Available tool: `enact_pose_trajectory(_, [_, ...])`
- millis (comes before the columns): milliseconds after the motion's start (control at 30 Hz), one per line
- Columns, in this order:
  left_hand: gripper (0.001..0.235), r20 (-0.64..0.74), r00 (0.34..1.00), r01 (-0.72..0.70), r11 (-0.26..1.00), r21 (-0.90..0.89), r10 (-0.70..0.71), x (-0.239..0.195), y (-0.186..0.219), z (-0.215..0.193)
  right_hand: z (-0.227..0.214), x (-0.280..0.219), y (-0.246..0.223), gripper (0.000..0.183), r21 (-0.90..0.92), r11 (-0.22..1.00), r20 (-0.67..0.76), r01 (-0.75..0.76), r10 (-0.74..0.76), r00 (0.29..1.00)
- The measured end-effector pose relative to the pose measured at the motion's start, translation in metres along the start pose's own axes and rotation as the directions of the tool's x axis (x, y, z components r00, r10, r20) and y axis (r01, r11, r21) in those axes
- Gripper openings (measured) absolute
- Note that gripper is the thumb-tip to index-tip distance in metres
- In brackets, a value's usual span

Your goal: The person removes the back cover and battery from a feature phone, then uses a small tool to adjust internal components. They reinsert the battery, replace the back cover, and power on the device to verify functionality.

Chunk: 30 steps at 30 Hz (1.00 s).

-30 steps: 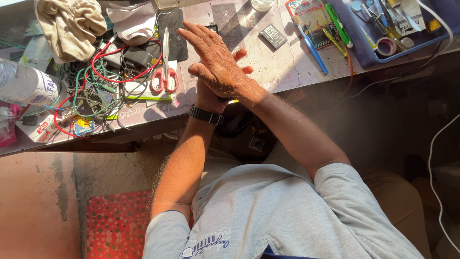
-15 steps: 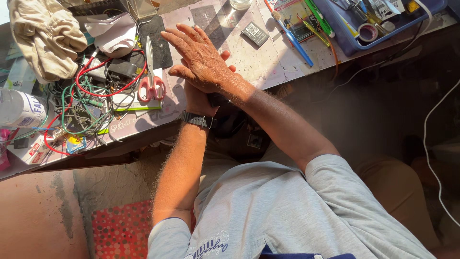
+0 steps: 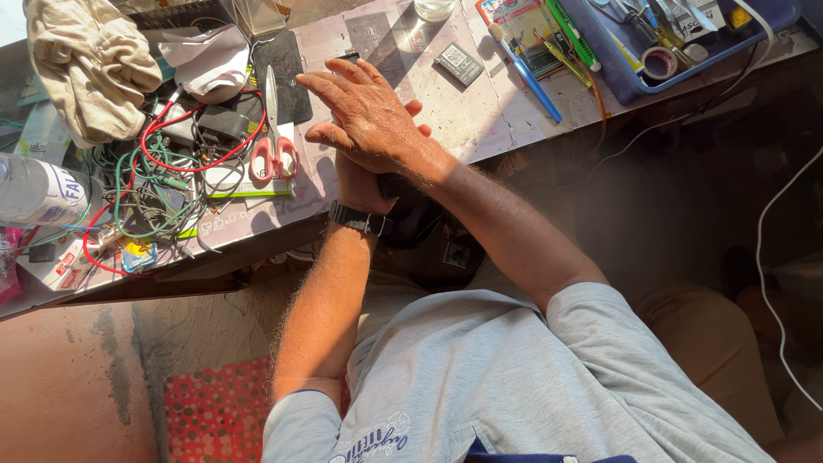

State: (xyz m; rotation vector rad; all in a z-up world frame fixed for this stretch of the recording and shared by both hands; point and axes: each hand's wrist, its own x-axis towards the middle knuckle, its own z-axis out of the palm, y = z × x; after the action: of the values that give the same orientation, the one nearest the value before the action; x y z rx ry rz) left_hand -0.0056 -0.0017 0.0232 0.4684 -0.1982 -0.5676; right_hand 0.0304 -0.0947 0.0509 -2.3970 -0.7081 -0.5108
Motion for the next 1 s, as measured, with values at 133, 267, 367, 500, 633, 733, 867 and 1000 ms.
enact_pose_trajectory(133, [0.085,0.049,0.998,0.047,0.998,-0.035,-0.045,-0.009,-0.016,0.014,-0.024,-0.028,-0.012,0.088,-0.048,0.998,-0.044,-0.037,0.035,0.998])
enact_pose_trajectory(267, [0.082,0.16,0.986,0.055,0.998,-0.019,-0.052,-0.012,-0.041,0.025,-0.047,-0.061,-0.024,0.096,-0.029,0.994,-0.095,-0.109,0.106,0.99])
enact_pose_trajectory(367, [0.082,0.168,0.978,0.145,0.982,-0.12,-0.124,-0.009,-0.058,0.028,-0.061,-0.079,-0.029,0.1,0.024,0.992,-0.171,-0.122,0.124,0.977])
enact_pose_trajectory(500, [0.083,0.301,0.946,0.16,0.979,-0.127,-0.116,-0.001,-0.078,0.03,-0.075,-0.096,-0.028,0.108,-0.035,0.995,-0.259,-0.096,0.084,0.962])
enact_pose_trajectory(633, [0.081,0.388,0.91,0.236,0.951,-0.2,-0.144,0.007,-0.108,0.03,-0.084,-0.121,-0.027,0.103,-0.159,0.973,-0.283,-0.169,0.119,0.952])
enact_pose_trajectory(733, [0.083,0.334,0.939,0.116,0.988,-0.099,-0.077,0.005,-0.127,0.026,-0.092,-0.138,-0.022,0.107,0.003,0.977,-0.236,-0.214,0.209,0.949])
enact_pose_trajectory(867, [0.084,0.391,0.913,0.163,0.983,-0.081,-0.119,0.009,-0.148,0.024,-0.103,-0.151,-0.017,0.103,0.012,0.967,-0.22,-0.253,0.249,0.943])
enact_pose_trajectory(1000, [0.091,0.329,0.943,0.096,0.988,-0.12,-0.052,0.013,-0.159,0.024,-0.112,-0.157,-0.018,0.103,0.031,0.971,-0.21,-0.236,0.237,0.949])
